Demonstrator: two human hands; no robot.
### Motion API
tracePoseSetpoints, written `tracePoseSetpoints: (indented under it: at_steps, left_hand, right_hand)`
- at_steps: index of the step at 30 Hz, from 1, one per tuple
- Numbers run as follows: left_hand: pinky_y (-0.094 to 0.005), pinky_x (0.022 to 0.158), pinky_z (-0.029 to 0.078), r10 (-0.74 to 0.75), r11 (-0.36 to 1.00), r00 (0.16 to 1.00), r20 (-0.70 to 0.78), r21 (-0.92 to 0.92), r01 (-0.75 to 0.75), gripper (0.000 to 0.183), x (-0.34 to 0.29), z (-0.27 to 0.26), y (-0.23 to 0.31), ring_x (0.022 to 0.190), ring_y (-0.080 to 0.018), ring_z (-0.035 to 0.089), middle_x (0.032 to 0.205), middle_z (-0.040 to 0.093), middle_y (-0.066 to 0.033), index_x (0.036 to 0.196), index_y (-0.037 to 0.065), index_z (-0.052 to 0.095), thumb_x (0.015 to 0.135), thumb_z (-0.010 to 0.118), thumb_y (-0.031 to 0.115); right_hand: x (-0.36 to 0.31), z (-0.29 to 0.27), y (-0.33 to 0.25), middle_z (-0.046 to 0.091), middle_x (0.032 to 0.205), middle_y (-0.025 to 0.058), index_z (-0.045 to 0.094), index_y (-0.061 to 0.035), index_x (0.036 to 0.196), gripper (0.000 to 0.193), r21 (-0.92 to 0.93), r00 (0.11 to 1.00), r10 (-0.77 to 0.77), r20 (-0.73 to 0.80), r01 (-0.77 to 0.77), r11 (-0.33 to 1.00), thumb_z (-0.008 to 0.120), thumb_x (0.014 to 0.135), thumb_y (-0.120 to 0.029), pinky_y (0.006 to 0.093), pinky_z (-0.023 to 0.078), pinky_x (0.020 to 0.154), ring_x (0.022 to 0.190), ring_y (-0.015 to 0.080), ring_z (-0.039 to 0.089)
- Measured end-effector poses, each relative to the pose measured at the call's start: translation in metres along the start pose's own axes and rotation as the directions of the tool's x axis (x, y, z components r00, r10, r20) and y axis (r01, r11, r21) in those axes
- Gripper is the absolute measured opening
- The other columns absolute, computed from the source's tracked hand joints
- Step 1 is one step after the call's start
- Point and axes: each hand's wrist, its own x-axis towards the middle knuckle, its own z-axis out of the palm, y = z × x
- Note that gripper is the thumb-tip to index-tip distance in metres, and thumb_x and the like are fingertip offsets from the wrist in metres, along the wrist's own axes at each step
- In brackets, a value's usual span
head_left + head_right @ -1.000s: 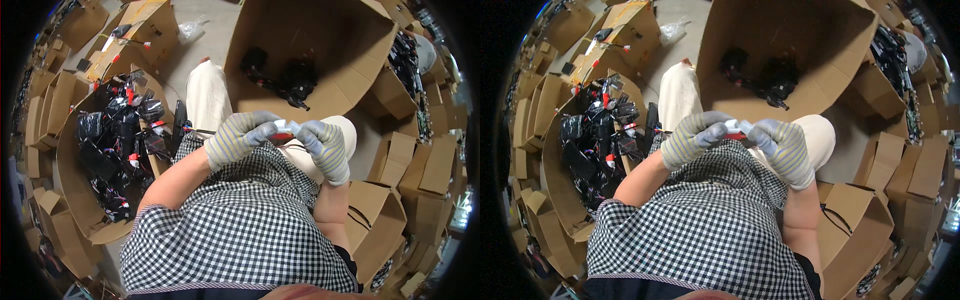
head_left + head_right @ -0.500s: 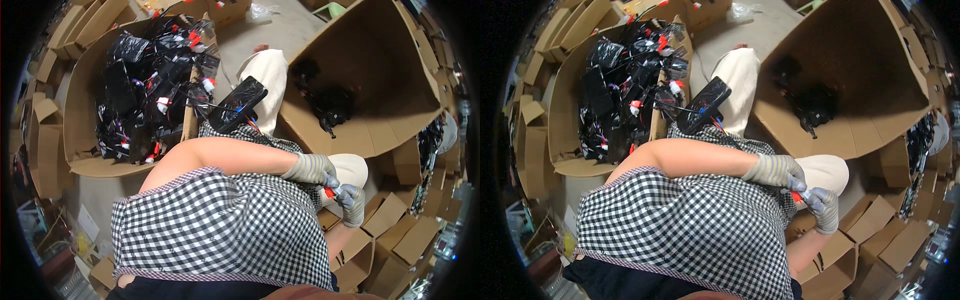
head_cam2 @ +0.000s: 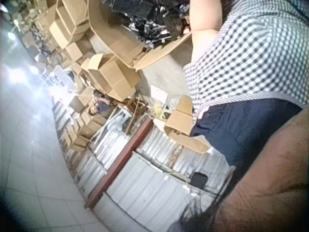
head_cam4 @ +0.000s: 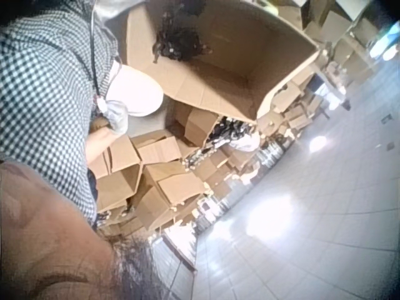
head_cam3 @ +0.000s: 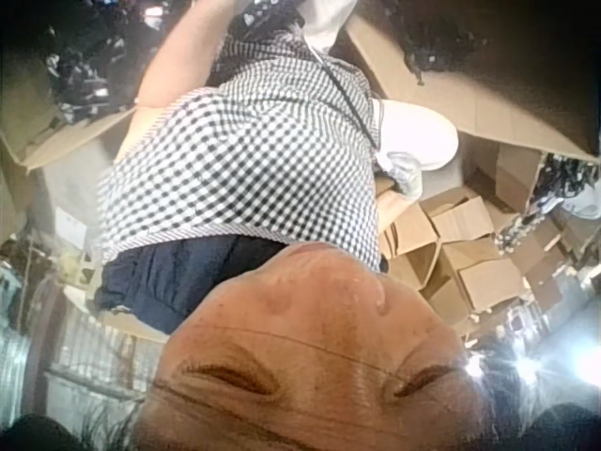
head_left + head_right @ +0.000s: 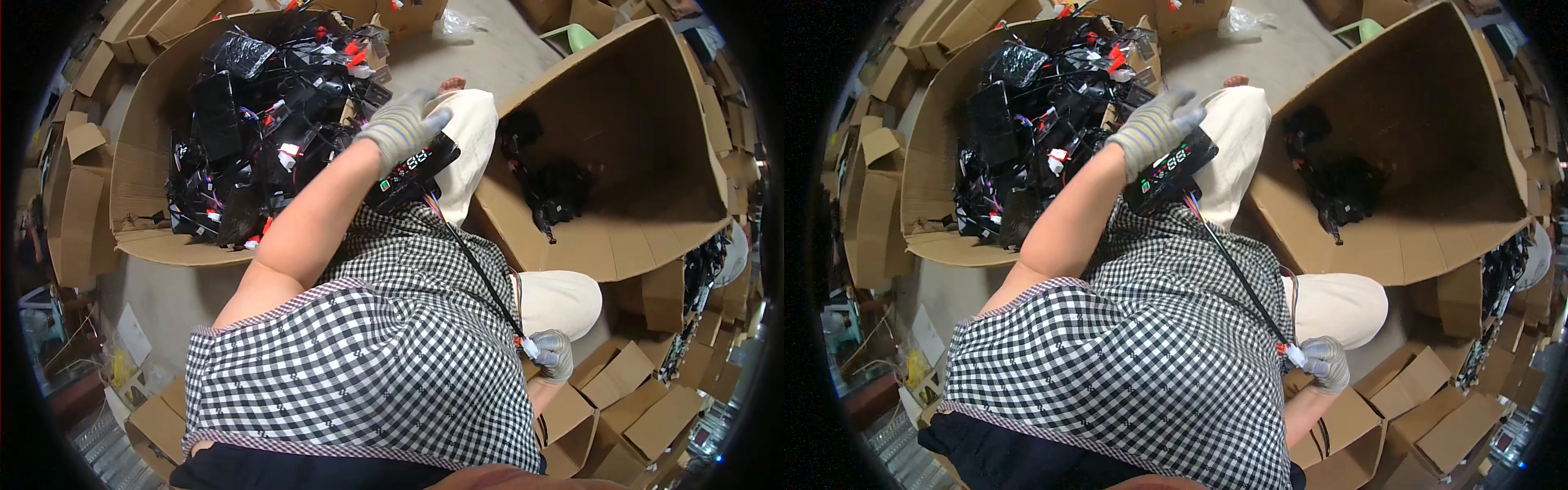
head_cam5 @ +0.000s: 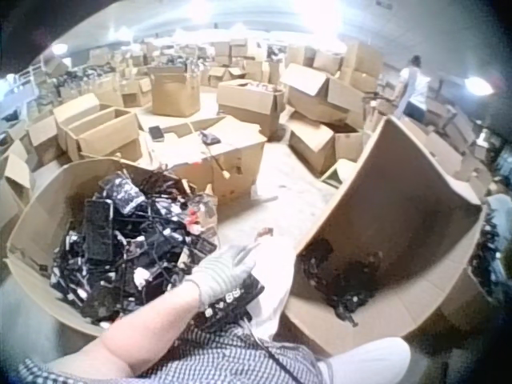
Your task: Sort and inspect electronic components and wiring harnesses from large cardboard shipping boxes while sitting on a warehouse floor.
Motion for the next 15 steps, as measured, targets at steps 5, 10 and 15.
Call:
tracePoseSetpoints:
  at_steps: [5, 10, 15]
  left_hand:
    - [-0.0345, 0.099, 0.038, -0.131, 0.987, 0.931, 0.342, 0.134, 0.089, 0.090, -0.002, 0.012, -0.006, 0.120, -0.0338, 0.049, 0.128, 0.050, -0.0248, 0.135, -0.002, 0.037, 0.073, 0.067, 0.054]
    - [-0.0282, 0.084, 0.046, 0.019, 0.980, 0.902, 0.431, -0.187, 0.068, 0.051, -0.031, -0.006, 0.013, 0.088, -0.0165, 0.061, 0.095, 0.067, -0.0106, 0.107, -0.004, 0.061, 0.069, 0.075, 0.027]
    - [-0.0316, 0.080, 0.049, -0.212, 0.512, 0.952, -0.219, -0.855, -0.082, 0.029, -0.045, -0.081, -0.019, 0.084, -0.0165, 0.062, 0.094, 0.066, -0.0073, 0.101, 0.006, 0.065, 0.084, 0.060, 0.030]
  right_hand:
    - [-0.009, 0.002, 0.009, 0.052, 0.056, 0.0062, 0.056, -0.0038, 0.065, 0.016, 0.046, 0.994, 0.080, -0.076, -0.077, 0.996, 0.063, 0.078, -0.010, 0.0313, 0.036, 0.045, 0.047, 0.0185, 0.048]
    - [-0.017, 0.012, 0.000, 0.049, 0.047, -0.0002, 0.057, -0.0032, 0.048, 0.036, 0.254, 0.735, 0.426, -0.527, -0.342, 0.905, 0.067, 0.075, -0.025, 0.0245, 0.030, 0.039, 0.040, 0.0087, 0.041]
    - [0.026, 0.013, -0.011, 0.050, 0.059, -0.0020, 0.063, 0.0029, 0.079, 0.042, 0.390, 0.653, 0.513, -0.556, -0.340, 0.856, 0.059, 0.087, -0.038, 0.0186, 0.033, 0.048, 0.050, 0.0043, 0.043]
